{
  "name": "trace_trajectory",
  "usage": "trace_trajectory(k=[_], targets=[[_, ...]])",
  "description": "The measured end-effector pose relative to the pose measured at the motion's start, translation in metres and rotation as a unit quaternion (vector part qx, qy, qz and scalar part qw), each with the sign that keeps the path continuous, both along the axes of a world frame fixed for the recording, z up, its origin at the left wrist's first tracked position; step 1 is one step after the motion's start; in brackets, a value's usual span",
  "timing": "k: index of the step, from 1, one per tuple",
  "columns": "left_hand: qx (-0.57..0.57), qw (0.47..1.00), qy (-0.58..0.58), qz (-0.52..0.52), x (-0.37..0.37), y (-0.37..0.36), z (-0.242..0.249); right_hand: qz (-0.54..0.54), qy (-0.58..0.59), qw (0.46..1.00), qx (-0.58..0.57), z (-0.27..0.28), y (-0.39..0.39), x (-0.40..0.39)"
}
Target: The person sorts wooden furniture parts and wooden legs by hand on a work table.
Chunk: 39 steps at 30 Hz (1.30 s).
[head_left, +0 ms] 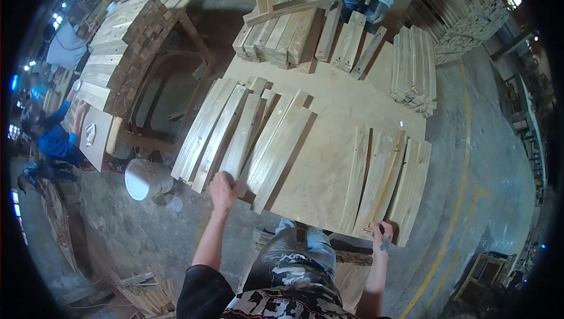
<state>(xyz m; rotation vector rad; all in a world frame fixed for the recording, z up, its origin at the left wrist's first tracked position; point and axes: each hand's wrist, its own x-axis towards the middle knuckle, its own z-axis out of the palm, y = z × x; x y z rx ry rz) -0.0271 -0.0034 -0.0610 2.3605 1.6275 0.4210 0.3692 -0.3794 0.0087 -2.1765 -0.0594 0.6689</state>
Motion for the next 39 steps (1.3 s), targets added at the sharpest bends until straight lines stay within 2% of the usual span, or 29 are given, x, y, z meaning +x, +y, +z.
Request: trace_trajectory(k=[3,4,5,7,10,13,14,16,17,18,21,25,28,31,36,39], targets=[[-0.012,1.000,-0.025,0.010,0.046,-0.027,0.021,-0.017,-0.014,0.999,0.028,0.028,0.033,-0.024],[-0.030,0.999,-0.037,0.003,0.056,-0.031,0.014,-0.049,0.069,0.993,0.082,0.032,0.040,-0.029],[-0.048,0.998,-0.050,-0.006,0.064,-0.034,0.004,-0.097,0.166,0.956,0.220,0.027,0.043,-0.034],[-0.058,0.997,-0.053,-0.022,0.080,-0.039,-0.002,-0.083,0.189,0.948,0.241,0.033,0.063,-0.046],[-0.059,0.997,-0.024,-0.043,0.099,-0.035,0.003,-0.036,0.152,0.976,0.150,0.008,0.086,-0.057],[-0.035,0.997,-0.041,-0.046,0.091,-0.017,0.020,0.098,0.031,0.995,0.006,-0.001,0.108,-0.064],[-0.019,0.997,-0.066,0.028,0.073,0.001,0.016,0.155,0.030,0.987,-0.040,0.004,0.114,-0.066],[0.086,0.992,-0.056,0.073,0.044,0.023,0.023,0.201,-0.167,0.962,-0.078,-0.031,0.094,-0.077],[0.081,0.992,-0.018,0.093,0.024,0.032,0.017,0.218,-0.263,0.934,-0.098,-0.055,0.078,-0.083],[0.076,0.989,-0.007,0.129,0.012,0.039,0.021,0.218,-0.256,0.941,-0.047,-0.076,0.066,-0.085],[0.036,0.980,0.043,0.193,-0.019,0.048,0.021,0.214,-0.143,0.960,-0.108,-0.079,0.063,-0.100],[0.045,0.978,0.085,0.182,-0.032,0.042,0.021,0.271,-0.244,0.920,-0.143,-0.084,0.069,-0.109],[0.078,0.976,0.086,0.183,-0.032,0.048,0.019,0.308,-0.219,0.906,-0.191,-0.079,0.072,-0.103],[0.078,0.976,0.082,0.186,-0.039,0.070,0.016,0.296,-0.134,0.921,-0.215,-0.073,0.077,-0.103],[-0.015,0.993,0.071,0.089,-0.031,0.073,0.014,0.320,-0.144,0.905,-0.238,-0.077,0.078,-0.100],[0.050,0.986,0.117,0.108,-0.014,0.068,0.010,0.336,-0.158,0.899,-0.233,-0.087,0.077,-0.100]])
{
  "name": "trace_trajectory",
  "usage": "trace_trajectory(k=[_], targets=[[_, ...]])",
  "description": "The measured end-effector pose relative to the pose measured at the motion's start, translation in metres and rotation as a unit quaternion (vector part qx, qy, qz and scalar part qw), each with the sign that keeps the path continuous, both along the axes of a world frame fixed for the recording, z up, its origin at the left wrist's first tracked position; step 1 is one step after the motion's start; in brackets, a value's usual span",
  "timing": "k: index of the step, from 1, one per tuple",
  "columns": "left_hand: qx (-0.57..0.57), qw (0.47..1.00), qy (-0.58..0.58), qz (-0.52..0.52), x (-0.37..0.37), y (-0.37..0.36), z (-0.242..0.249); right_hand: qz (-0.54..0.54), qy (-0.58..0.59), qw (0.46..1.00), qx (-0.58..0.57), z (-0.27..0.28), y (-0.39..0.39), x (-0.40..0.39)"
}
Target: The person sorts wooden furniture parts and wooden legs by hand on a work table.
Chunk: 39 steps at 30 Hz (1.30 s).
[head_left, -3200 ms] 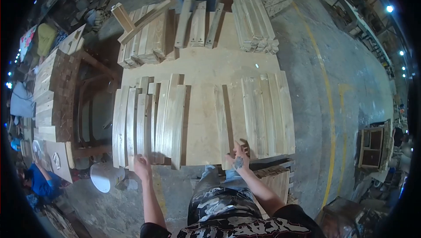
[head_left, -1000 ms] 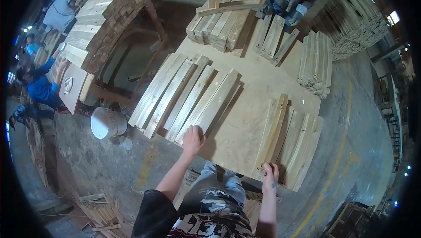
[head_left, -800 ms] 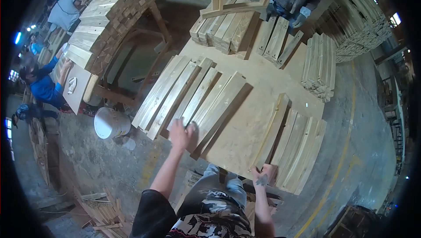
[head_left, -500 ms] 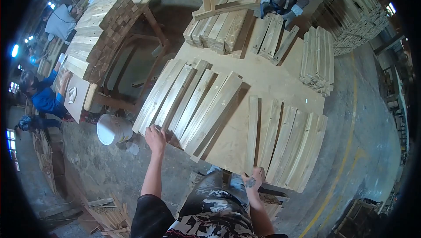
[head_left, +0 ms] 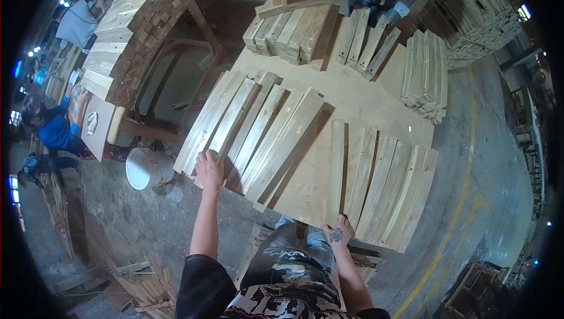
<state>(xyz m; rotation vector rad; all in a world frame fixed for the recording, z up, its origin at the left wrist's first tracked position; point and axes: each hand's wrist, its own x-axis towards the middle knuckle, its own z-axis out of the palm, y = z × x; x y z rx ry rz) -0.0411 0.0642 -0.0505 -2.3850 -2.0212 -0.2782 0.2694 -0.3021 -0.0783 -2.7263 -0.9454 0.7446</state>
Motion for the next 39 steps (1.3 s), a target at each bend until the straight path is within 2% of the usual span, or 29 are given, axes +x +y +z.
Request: trace_trajectory(k=[5,8,9,12,15,16,18,20,21,22,23,26,29,31,33,34,35,38,39], targets=[[0.006,1.000,0.018,0.010,0.017,0.011,-0.002,0.011,-0.014,1.000,0.004,-0.009,-0.004,0.005],[-0.030,0.999,0.004,0.031,0.002,0.032,-0.021,0.002,-0.009,1.000,-0.007,-0.003,0.002,0.000],[-0.047,0.997,0.020,0.052,0.007,0.039,-0.010,-0.006,-0.005,1.000,-0.004,-0.002,0.002,-0.001],[-0.047,0.999,0.008,-0.017,0.004,0.042,-0.007,-0.013,0.008,1.000,-0.010,0.002,0.001,0.000],[-0.117,0.991,-0.047,-0.034,0.006,0.035,-0.031,-0.017,0.009,1.000,-0.001,0.004,0.006,-0.001],[-0.150,0.982,-0.110,-0.033,0.011,0.025,-0.031,-0.018,0.007,1.000,0.003,0.002,0.004,-0.002],[-0.188,0.973,-0.127,-0.032,0.021,0.015,-0.036,-0.011,-0.005,1.000,0.008,-0.004,0.001,-0.002],[-0.201,0.958,-0.201,-0.029,0.044,0.001,-0.002,-0.006,-0.008,1.000,0.014,-0.008,0.001,-0.001],[-0.150,0.959,-0.240,-0.028,0.053,-0.010,-0.004,-0.006,-0.005,1.000,0.018,-0.006,0.001,-0.002],[-0.123,0.965,-0.226,-0.060,0.058,-0.014,-0.018,-0.006,-0.002,1.000,0.020,-0.004,0.002,-0.002],[-0.139,0.957,-0.247,-0.058,0.067,-0.022,-0.017,-0.004,0.002,1.000,0.017,-0.003,0.004,-0.002],[-0.135,0.947,-0.254,-0.143,0.082,-0.035,-0.013,0.002,0.018,1.000,0.005,-0.003,0.004,0.001],[-0.124,0.936,-0.298,-0.143,0.081,-0.024,0.002,0.011,0.035,0.999,0.004,-0.003,0.002,0.005],[-0.049,0.961,-0.251,-0.109,0.057,0.011,-0.008,0.015,0.029,0.999,0.011,-0.004,0.001,0.005],[-0.042,0.985,-0.164,-0.023,0.024,0.048,0.009,0.019,0.024,1.000,0.007,-0.006,0.000,0.006],[0.009,0.997,-0.080,-0.013,0.004,0.064,0.000,0.021,0.025,0.999,0.005,-0.008,-0.001,0.007],[0.003,1.000,-0.023,0.005,-0.011,0.075,0.006,0.022,0.026,0.999,0.002,-0.008,-0.001,0.007],[-0.092,0.995,0.001,0.031,-0.054,0.098,-0.009,0.020,0.034,0.999,-0.005,-0.005,0.001,0.004],[-0.186,0.980,-0.050,0.045,-0.059,0.103,-0.005,0.021,0.035,0.999,-0.013,-0.004,0.002,0.004]])
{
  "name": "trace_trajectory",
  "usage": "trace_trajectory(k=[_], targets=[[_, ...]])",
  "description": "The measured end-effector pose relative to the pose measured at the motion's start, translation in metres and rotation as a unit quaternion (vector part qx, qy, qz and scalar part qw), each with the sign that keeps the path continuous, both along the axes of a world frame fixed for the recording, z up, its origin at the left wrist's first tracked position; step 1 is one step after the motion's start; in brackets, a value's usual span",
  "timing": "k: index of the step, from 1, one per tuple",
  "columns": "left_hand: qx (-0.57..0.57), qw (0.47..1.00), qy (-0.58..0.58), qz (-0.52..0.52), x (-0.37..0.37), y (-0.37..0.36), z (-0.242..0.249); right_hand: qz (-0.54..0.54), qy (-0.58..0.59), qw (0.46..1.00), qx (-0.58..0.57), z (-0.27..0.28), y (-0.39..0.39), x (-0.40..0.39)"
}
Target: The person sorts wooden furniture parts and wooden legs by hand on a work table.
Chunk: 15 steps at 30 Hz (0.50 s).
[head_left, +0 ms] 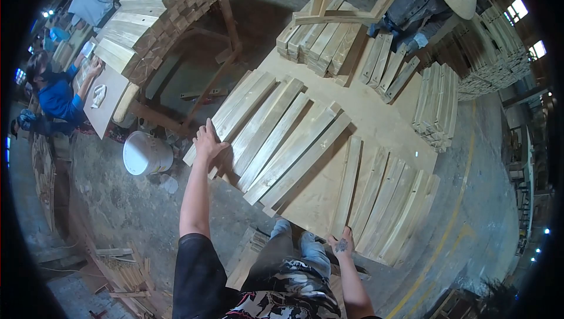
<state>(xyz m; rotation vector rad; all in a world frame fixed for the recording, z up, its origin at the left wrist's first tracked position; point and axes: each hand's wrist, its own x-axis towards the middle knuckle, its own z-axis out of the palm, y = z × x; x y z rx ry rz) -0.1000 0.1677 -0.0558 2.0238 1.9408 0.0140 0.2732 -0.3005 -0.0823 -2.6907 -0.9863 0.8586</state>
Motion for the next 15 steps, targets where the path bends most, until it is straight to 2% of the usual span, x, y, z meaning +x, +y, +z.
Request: trace_trajectory(k=[3,5,7,10,13,15], targets=[[0.032,0.999,-0.015,-0.015,0.009,-0.008,-0.004,-0.010,0.000,1.000,-0.029,0.007,0.004,-0.002],[0.082,0.993,-0.089,-0.005,0.029,-0.039,0.000,-0.008,-0.013,1.000,-0.024,0.008,0.008,-0.002],[0.082,0.992,-0.096,0.013,0.049,-0.067,-0.004,0.003,-0.037,0.999,0.009,0.006,0.006,-0.006],[0.108,0.987,-0.114,-0.013,0.071,-0.101,-0.002,0.007,-0.038,0.999,-0.004,0.005,0.008,-0.006],[0.062,0.989,-0.122,-0.055,0.084,-0.119,0.001,0.014,-0.017,1.000,-0.001,-0.007,0.002,-0.001],[0.109,0.981,-0.145,-0.072,0.083,-0.123,-0.005,0.020,-0.014,1.000,-0.003,-0.008,0.001,-0.001]])
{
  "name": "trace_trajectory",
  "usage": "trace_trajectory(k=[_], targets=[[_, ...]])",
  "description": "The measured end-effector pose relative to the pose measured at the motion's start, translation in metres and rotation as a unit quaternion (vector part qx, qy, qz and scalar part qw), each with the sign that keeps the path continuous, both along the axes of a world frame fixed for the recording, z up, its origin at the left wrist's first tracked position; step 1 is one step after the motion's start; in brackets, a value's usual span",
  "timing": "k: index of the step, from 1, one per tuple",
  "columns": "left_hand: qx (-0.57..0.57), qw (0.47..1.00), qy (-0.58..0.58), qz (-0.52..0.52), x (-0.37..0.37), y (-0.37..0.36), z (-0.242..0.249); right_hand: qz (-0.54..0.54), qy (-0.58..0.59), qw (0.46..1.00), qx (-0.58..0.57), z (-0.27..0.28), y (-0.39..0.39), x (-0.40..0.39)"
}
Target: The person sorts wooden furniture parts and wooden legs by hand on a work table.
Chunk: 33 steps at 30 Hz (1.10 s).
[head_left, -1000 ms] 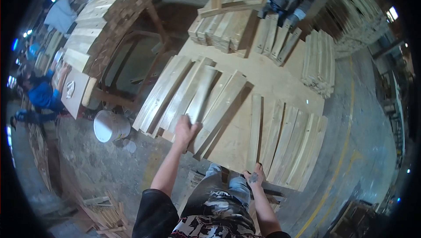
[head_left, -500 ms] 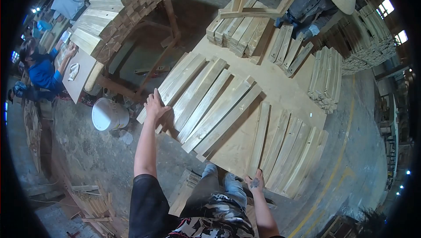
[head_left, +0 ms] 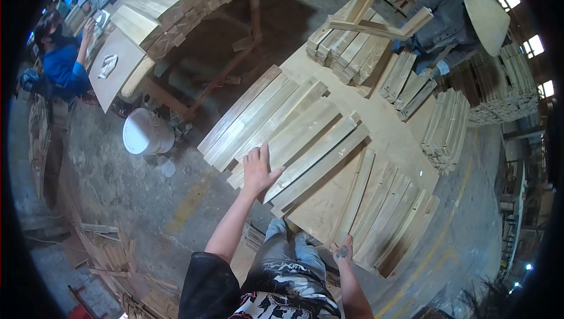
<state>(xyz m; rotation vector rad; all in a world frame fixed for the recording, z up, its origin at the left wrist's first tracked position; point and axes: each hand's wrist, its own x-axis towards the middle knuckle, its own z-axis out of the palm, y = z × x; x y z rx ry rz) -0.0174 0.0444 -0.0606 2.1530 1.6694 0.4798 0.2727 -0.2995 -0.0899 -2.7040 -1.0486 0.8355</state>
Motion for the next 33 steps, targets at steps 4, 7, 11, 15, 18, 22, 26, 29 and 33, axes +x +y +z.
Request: trace_trajectory(k=[4,7,11,15,18,22,26,29,33], targets=[[-0.010,0.996,-0.049,0.069,-0.012,0.018,0.001,-0.001,0.016,1.000,0.001,0.003,0.000,0.001],[0.068,0.979,-0.051,0.185,-0.054,0.044,-0.011,0.012,0.022,1.000,-0.006,0.000,-0.005,0.006],[0.087,0.966,0.076,0.233,-0.127,0.069,-0.035,-0.010,0.016,1.000,0.001,-0.003,-0.008,0.002],[-0.163,0.965,0.061,0.194,-0.177,0.099,-0.054,0.007,0.025,0.999,0.043,-0.012,-0.011,0.000],[-0.218,0.965,0.012,0.147,-0.174,0.112,-0.050,-0.010,0.013,0.998,0.059,0.006,-0.005,-0.001],[-0.192,0.978,0.031,0.080,-0.183,0.127,-0.065,-0.029,0.005,1.000,-0.009,0.001,-0.008,0.001],[-0.162,0.977,0.111,0.078,-0.160,0.128,-0.010,-0.023,-0.028,0.999,0.027,-0.012,-0.015,-0.002],[-0.130,0.983,0.110,0.074,-0.143,0.119,0.024,-0.043,-0.070,0.996,0.027,-0.008,-0.008,-0.012],[-0.061,0.988,0.120,0.076,-0.124,0.084,0.060,-0.113,-0.063,0.989,0.071,-0.008,0.023,-0.012]])
